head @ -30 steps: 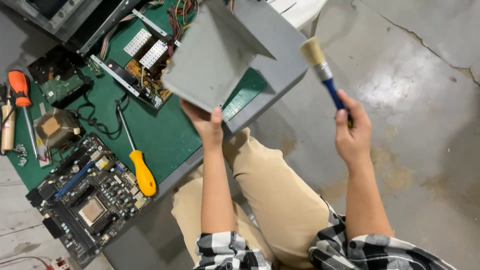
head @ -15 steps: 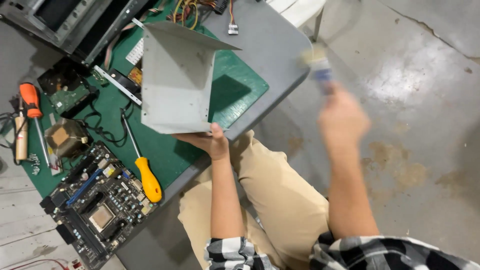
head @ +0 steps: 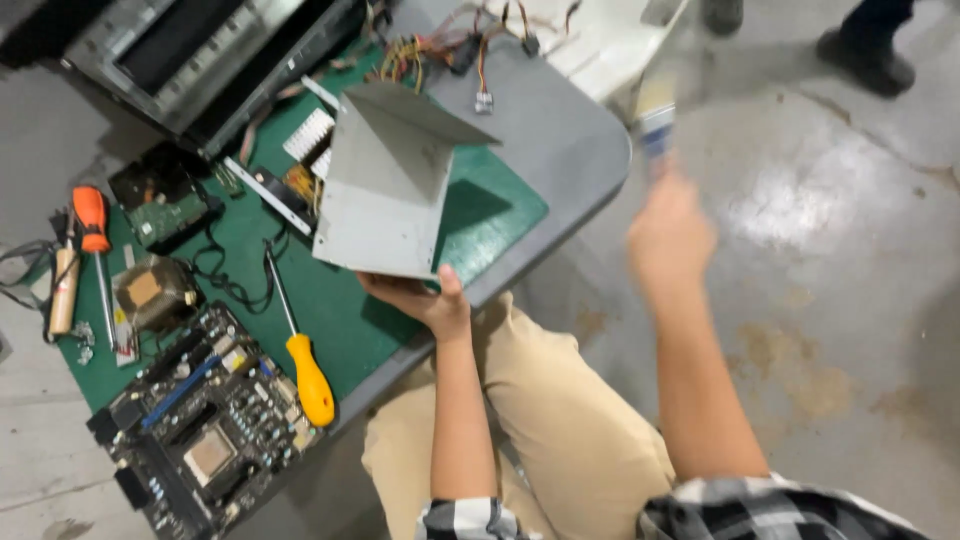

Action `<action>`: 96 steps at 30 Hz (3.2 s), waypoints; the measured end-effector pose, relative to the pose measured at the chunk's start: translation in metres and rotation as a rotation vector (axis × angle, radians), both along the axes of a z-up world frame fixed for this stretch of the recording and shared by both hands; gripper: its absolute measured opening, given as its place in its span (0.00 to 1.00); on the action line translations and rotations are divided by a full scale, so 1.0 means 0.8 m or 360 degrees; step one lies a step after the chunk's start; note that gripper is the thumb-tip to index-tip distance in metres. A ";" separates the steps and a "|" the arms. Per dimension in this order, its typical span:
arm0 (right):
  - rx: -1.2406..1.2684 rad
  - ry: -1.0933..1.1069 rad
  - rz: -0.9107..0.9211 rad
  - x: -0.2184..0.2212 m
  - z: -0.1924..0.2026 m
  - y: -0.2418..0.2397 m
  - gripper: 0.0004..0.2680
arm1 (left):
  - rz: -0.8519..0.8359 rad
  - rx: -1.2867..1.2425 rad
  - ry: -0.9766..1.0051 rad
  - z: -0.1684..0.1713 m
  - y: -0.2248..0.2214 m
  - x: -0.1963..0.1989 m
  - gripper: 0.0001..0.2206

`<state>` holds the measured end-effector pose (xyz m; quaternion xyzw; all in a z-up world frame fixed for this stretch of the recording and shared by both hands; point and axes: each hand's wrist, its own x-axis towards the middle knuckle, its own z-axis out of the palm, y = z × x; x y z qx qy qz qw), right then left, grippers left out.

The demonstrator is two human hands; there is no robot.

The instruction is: The person is using a paintbrush to thoroughly clean dust from a metal computer component on a repair bench.

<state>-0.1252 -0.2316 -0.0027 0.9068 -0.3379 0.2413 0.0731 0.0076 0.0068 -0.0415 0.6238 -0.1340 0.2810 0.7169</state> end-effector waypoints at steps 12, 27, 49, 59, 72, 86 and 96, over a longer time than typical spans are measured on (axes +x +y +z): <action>0.0905 -0.0021 0.0427 0.037 0.046 0.033 0.15 | -0.0008 -0.0056 0.0006 0.004 -0.002 0.005 0.52; 0.0598 -0.0074 0.0053 0.080 0.028 -0.002 0.12 | 0.0042 -0.0216 0.0027 0.006 0.000 0.001 0.50; 0.1392 -0.0857 0.0583 0.005 -0.017 -0.019 0.09 | -0.0069 -0.0177 0.0121 0.009 -0.005 0.005 0.48; 0.1734 -0.1618 0.0489 -0.006 -0.016 0.060 0.15 | -0.0119 0.0229 0.0372 0.024 -0.005 -0.005 0.48; 0.1587 -0.1492 0.0524 -0.033 -0.009 0.036 0.10 | -0.0725 -0.0102 0.0203 0.020 0.013 0.001 0.41; 0.1295 -0.0685 0.1233 0.014 0.121 0.163 0.12 | -0.1236 -0.0527 0.0201 0.025 0.023 0.012 0.46; 0.1307 -0.0650 0.1208 0.002 0.116 0.171 0.12 | -0.1153 -0.0506 0.0218 0.027 0.018 0.011 0.47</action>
